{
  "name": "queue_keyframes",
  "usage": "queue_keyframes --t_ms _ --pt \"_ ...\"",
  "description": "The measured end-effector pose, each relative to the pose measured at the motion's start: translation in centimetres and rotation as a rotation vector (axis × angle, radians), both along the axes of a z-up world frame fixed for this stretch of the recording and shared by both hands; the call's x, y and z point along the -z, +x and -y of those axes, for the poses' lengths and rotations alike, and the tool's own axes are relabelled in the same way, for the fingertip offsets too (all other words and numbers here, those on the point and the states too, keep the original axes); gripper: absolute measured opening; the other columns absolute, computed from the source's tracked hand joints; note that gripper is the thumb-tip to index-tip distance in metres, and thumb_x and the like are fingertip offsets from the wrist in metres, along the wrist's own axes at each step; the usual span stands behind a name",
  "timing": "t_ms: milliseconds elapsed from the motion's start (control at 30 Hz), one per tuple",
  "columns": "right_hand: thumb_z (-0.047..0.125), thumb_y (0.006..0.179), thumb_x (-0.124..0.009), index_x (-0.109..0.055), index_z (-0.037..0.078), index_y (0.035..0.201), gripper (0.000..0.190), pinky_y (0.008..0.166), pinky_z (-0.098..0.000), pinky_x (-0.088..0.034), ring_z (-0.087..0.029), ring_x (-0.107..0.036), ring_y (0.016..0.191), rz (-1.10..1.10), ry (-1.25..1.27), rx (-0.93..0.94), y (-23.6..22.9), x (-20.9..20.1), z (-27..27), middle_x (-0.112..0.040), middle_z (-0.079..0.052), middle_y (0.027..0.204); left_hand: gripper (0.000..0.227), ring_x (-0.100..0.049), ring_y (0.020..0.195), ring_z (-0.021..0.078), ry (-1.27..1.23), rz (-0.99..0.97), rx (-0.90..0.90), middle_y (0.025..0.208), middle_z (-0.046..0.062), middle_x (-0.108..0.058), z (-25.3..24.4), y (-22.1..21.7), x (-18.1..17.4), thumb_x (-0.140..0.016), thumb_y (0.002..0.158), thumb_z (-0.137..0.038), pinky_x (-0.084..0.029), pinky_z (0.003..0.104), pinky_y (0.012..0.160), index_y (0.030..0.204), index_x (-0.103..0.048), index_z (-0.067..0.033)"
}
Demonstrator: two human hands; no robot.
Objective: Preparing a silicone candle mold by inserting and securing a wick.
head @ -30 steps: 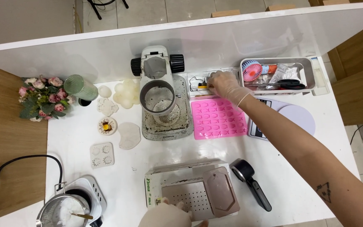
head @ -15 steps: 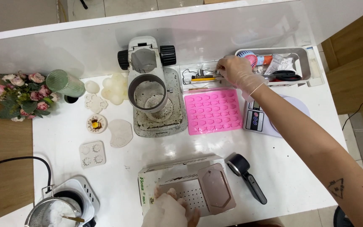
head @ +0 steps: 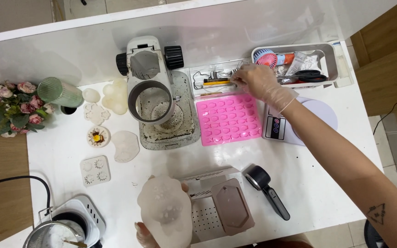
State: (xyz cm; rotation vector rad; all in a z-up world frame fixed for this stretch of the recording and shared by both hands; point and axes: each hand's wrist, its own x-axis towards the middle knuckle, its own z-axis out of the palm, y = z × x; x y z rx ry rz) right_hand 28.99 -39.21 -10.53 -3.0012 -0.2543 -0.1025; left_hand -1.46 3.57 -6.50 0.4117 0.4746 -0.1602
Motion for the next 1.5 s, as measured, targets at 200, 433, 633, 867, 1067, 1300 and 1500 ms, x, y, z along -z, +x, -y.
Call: queue_keyframes --t_ms 200,433,633,867,1067,1300,1500 --pt "0.035 0.083 -0.08 -0.082 0.026 0.1 0.019 0.082 -0.0403 -0.057 -0.024 -0.073 0.091 -0.318 0.031 -0.199 5.3 0.6 -2.7 -0.078 0.001 0.1 0.093 -0.06 0.118 0.0483 -0.054 -0.1 0.007 0.135 0.029 -0.056 5.5 9.0 -2.6 -0.078 0.076 -0.054 -0.057 0.057 0.09 0.147 -0.047 -0.0039" --pt "0.032 0.078 -0.082 -0.082 0.027 0.106 0.028 0.087 -0.0417 -0.057 -0.026 -0.072 0.097 -0.666 -0.115 -0.203 7.9 1.2 -6.2 -0.079 -0.003 0.104 0.079 -0.06 0.121 0.0402 -0.077 -0.291 0.01 0.143 0.018 -0.056 8.0 11.0 -6.2 -0.07 0.08 -0.052 -0.06 0.052 0.082 0.149 -0.047 -0.0202" --pt "0.033 0.078 -0.08 -0.081 0.019 0.104 0.029 0.082 -0.041 -0.059 -0.028 -0.072 0.092 -0.37 -0.061 -0.35 7.0 2.4 -5.4 -0.075 -0.006 0.102 0.077 -0.053 0.133 0.0414 -0.178 -0.029 -0.089 0.154 0.028 -0.046 9.5 12.1 -8.4 -0.067 0.089 -0.041 -0.058 0.047 0.099 0.158 -0.04 -0.0216" --pt "0.015 0.102 -0.071 -0.064 0.007 0.115 0.017 0.075 -0.0402 -0.058 -0.028 -0.072 0.08 -0.076 0.326 -0.063 0.2 -6.6 -4.7 -0.074 -0.014 0.094 0.079 -0.048 0.139 0.0415 -0.385 0.087 -0.122 0.157 0.028 -0.041 8.2 7.9 -10.1 -0.069 0.089 -0.039 -0.053 0.051 0.106 0.159 -0.037 -0.0202" --pt "0.009 0.112 -0.066 -0.055 0.002 0.11 0.014 0.085 -0.034 -0.062 -0.021 -0.071 0.096 0.241 1.35 0.295 -16.8 -12.7 -4.3 -0.068 -0.012 0.106 0.082 -0.043 0.143 0.0412 -0.637 0.152 -0.115 0.159 0.025 -0.04 10.3 9.1 -13.8 -0.072 0.09 -0.037 -0.048 0.055 0.11 0.16 -0.034 -0.0167" --pt "0.009 0.119 -0.056 -0.057 0.004 0.093 0.026 0.083 -0.0334 -0.061 -0.018 -0.071 0.088 0.124 2.176 0.344 -33.9 -15.6 -4.8 -0.07 -0.013 0.094 0.085 -0.037 0.147 0.0407 -0.897 0.241 -0.071 0.16 0.022 -0.038 13.0 7.6 -19.2 -0.074 0.091 -0.034 -0.041 0.06 0.115 0.16 -0.03 -0.0125" --pt "-0.002 0.109 -0.076 -0.062 0.003 0.099 0.017 0.059 -0.0278 -0.05 -0.014 -0.061 0.064 0.273 2.03 -0.022 -39.0 -23.0 -10.3 -0.063 -0.008 0.075 0.08 -0.038 0.147 0.0432 -0.969 0.311 -0.095 0.16 0.027 -0.035 14.6 3.0 -22.2 -0.068 0.097 -0.039 -0.041 0.059 0.116 0.16 -0.03 -0.0082"
